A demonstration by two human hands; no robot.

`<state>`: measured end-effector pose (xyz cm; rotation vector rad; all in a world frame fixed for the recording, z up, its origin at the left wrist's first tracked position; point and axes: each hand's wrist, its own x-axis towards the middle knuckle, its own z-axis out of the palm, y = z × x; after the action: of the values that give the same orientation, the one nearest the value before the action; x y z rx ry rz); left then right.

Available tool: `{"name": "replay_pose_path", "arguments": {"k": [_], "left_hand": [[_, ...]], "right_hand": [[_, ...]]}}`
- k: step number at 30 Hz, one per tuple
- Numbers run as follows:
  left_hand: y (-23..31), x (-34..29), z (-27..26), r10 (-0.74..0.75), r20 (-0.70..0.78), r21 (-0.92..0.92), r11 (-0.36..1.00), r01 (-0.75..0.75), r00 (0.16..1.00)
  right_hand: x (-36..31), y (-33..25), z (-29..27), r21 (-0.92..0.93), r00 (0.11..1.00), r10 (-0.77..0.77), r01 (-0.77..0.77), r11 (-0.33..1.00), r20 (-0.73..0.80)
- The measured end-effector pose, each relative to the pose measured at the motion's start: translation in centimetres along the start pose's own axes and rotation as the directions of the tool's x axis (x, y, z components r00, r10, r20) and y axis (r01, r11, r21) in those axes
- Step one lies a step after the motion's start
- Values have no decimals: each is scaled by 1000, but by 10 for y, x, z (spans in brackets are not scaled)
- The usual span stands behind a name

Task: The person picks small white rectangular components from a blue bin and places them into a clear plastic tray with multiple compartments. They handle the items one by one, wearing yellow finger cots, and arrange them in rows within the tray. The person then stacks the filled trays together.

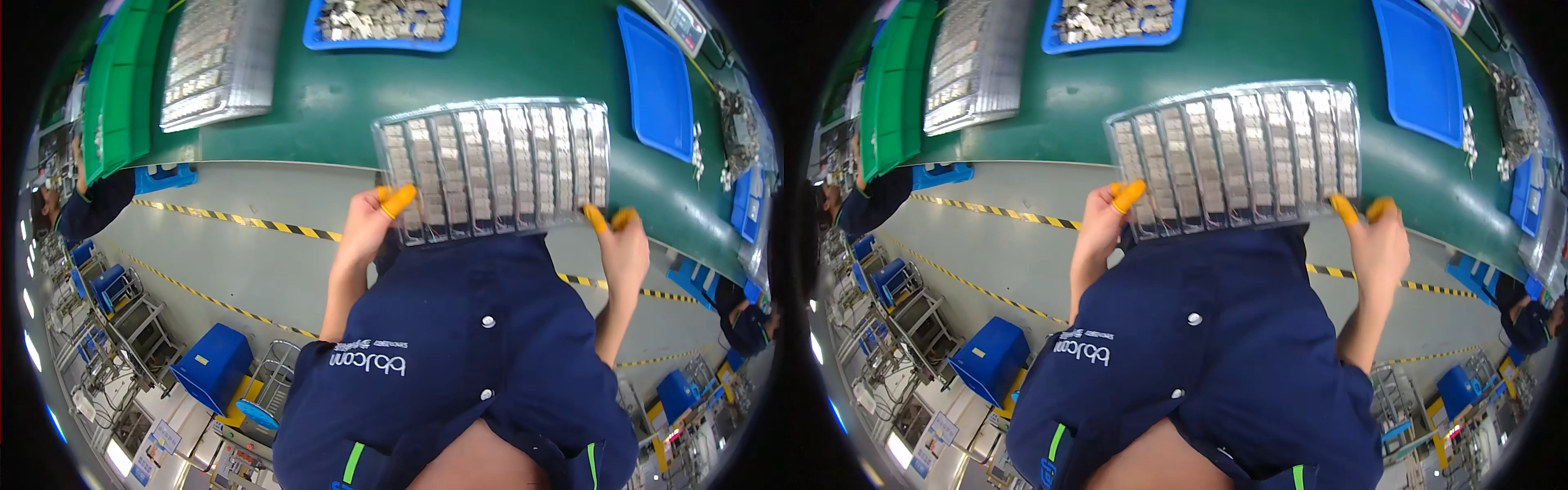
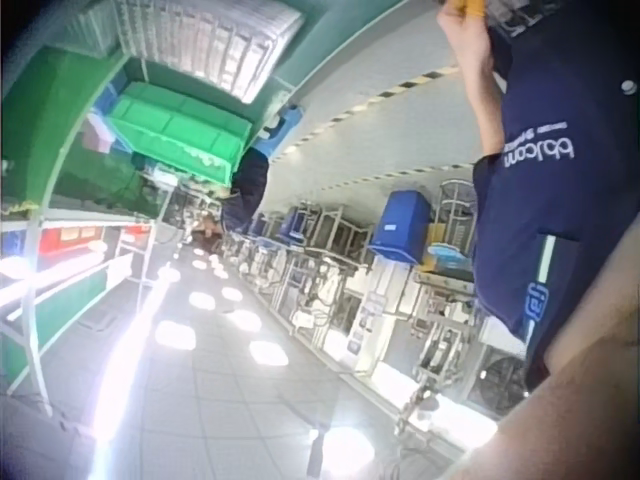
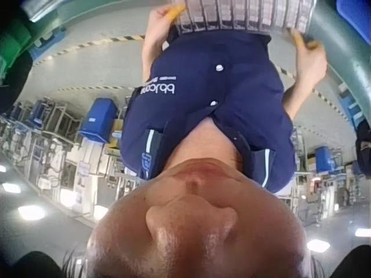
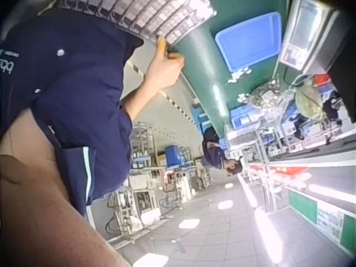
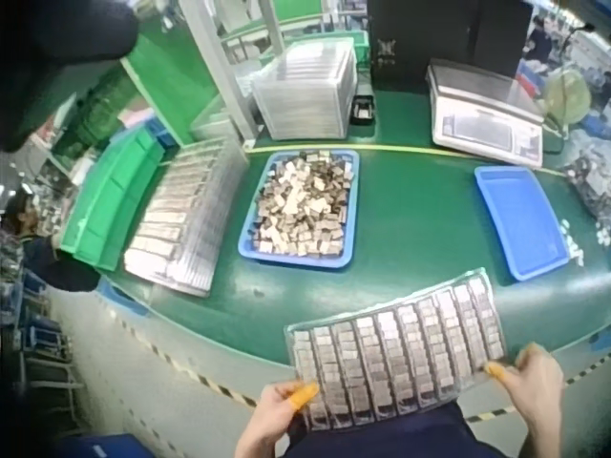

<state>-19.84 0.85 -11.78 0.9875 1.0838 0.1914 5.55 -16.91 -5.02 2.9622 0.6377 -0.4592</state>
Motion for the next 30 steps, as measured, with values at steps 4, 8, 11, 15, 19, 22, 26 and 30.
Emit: {"name": "replay_pose_path", "arguments": {"k": [4,8,11,15,19,22,26,30], "left_hand": [[5,1,-2,-28,41,80,997,24,999],[24,-9,11,-26,49,90,996,22,998],[26,-9,5,36,78,80,996,-42,996],[41,-6,6,102,115,31,994,-106,988],[58,-3,1,172,145,77,980,-184,974],[73,-3,-11,258,119,70,961,-268,959],[79,-3,-44,394,-62,-43,917,-397,917],[85,-5,-75,434,-270,-297,812,-503,860]], "right_hand": [[-2,33,15,394,876,92,-304,867,473],[5,55,72,846,746,-447,-532,45,493],[-7,47,93,876,910,-283,-382,-296,301],[-15,44,103,854,931,-304,-321,-409,204],[-18,39,86,858,946,-310,-233,-457,91],[-7,23,54,904,932,-363,-164,-396,10],[32,-38,18,951,833,-548,-110,-289,-70],[84,-131,-23,988,684,-729,-115,-106,1]]}}
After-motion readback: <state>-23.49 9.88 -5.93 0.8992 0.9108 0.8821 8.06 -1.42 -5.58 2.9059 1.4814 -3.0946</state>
